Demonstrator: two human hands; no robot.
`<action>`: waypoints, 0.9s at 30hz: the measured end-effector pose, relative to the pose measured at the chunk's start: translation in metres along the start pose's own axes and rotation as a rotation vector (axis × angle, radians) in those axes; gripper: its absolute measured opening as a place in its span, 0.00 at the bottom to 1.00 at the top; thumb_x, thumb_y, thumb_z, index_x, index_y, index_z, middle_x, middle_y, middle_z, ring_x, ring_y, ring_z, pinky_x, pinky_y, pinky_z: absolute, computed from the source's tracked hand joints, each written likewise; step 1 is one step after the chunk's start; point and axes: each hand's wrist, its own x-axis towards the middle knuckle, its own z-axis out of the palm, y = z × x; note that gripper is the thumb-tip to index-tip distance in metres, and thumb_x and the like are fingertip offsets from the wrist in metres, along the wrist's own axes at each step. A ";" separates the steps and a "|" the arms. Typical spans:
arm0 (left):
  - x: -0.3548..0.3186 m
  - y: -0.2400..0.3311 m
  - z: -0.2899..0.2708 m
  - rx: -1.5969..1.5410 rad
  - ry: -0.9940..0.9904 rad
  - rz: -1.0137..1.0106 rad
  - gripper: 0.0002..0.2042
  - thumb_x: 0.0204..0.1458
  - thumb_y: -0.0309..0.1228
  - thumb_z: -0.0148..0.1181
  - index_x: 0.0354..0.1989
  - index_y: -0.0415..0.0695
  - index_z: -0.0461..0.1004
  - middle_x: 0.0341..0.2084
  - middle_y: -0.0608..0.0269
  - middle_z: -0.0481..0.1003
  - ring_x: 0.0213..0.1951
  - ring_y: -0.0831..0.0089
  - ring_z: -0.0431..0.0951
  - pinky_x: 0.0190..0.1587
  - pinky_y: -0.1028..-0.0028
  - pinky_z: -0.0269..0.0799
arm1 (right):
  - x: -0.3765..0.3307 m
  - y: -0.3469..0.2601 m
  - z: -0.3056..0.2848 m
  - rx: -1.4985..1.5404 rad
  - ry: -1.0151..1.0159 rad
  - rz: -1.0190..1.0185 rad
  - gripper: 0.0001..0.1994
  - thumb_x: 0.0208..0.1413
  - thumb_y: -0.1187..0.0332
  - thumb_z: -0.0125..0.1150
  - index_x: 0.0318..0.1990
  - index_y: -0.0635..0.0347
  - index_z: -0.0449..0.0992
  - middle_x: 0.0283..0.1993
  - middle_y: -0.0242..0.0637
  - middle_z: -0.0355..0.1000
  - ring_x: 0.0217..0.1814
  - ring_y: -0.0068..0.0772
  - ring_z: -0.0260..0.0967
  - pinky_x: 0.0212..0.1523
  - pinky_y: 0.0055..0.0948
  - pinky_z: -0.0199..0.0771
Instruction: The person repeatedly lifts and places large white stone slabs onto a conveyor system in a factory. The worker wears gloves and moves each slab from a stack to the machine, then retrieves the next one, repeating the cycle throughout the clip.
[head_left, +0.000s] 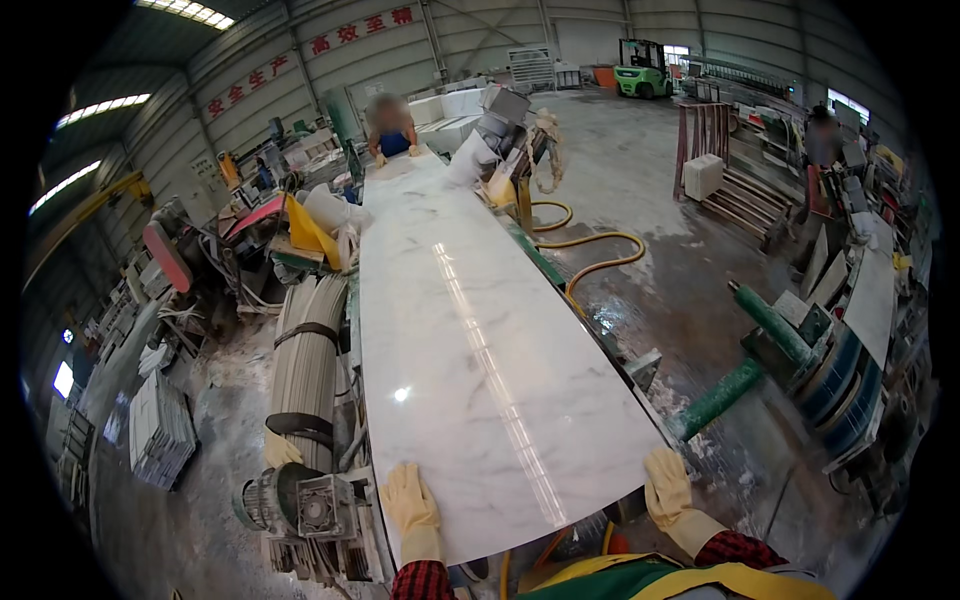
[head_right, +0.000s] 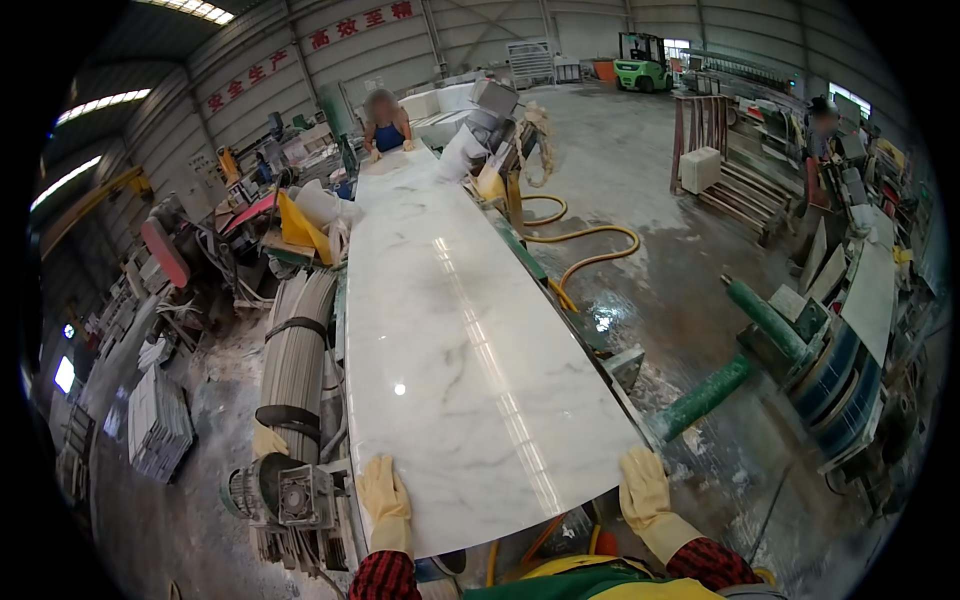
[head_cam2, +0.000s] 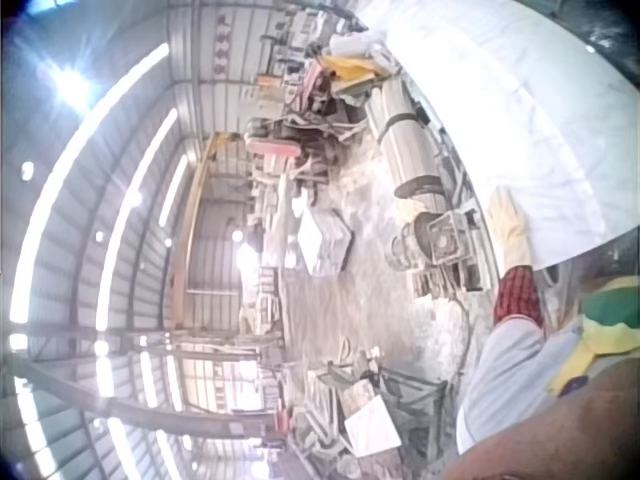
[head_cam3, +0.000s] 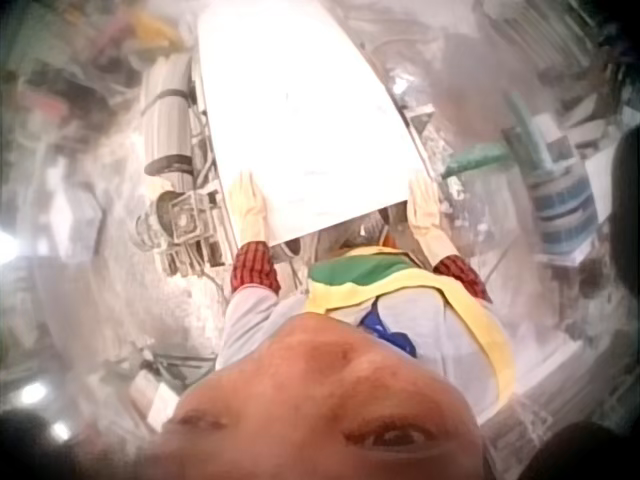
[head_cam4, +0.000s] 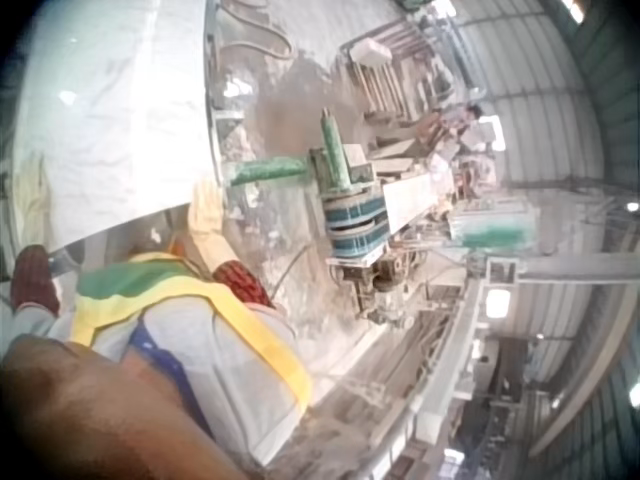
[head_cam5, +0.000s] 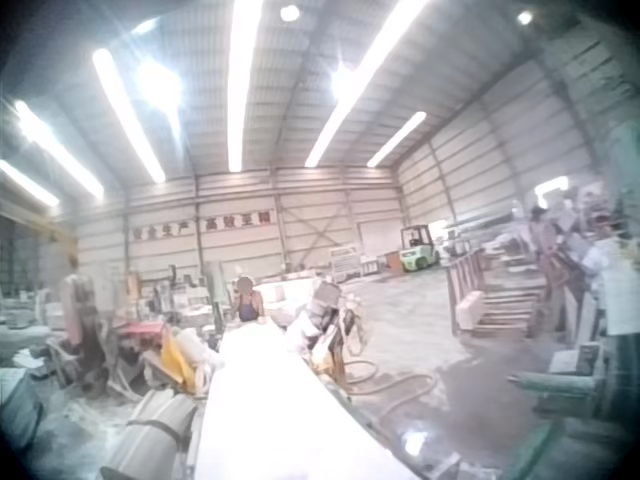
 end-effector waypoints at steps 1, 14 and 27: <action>-0.001 -0.001 0.001 0.010 0.012 0.002 0.19 0.68 0.35 0.56 0.65 0.49 0.77 0.70 0.47 0.73 0.73 0.48 0.68 0.77 0.46 0.53 | 0.000 -0.001 -0.001 -0.002 -0.005 0.004 0.24 0.64 0.72 0.63 0.68 0.62 0.75 0.71 0.61 0.71 0.74 0.73 0.65 0.77 0.67 0.59; -0.009 -0.002 0.004 0.026 0.080 0.040 0.18 0.68 0.34 0.55 0.63 0.47 0.78 0.67 0.49 0.76 0.69 0.49 0.71 0.73 0.45 0.57 | -0.004 -0.006 -0.006 -0.033 -0.028 0.023 0.24 0.63 0.74 0.62 0.67 0.64 0.75 0.70 0.62 0.71 0.73 0.74 0.65 0.77 0.66 0.60; -0.015 -0.002 0.005 0.039 0.086 0.027 0.19 0.67 0.34 0.55 0.64 0.48 0.77 0.68 0.50 0.75 0.71 0.50 0.70 0.74 0.44 0.56 | -0.004 -0.010 -0.013 -0.006 -0.019 0.015 0.24 0.61 0.74 0.62 0.66 0.64 0.75 0.68 0.60 0.72 0.72 0.72 0.65 0.76 0.65 0.60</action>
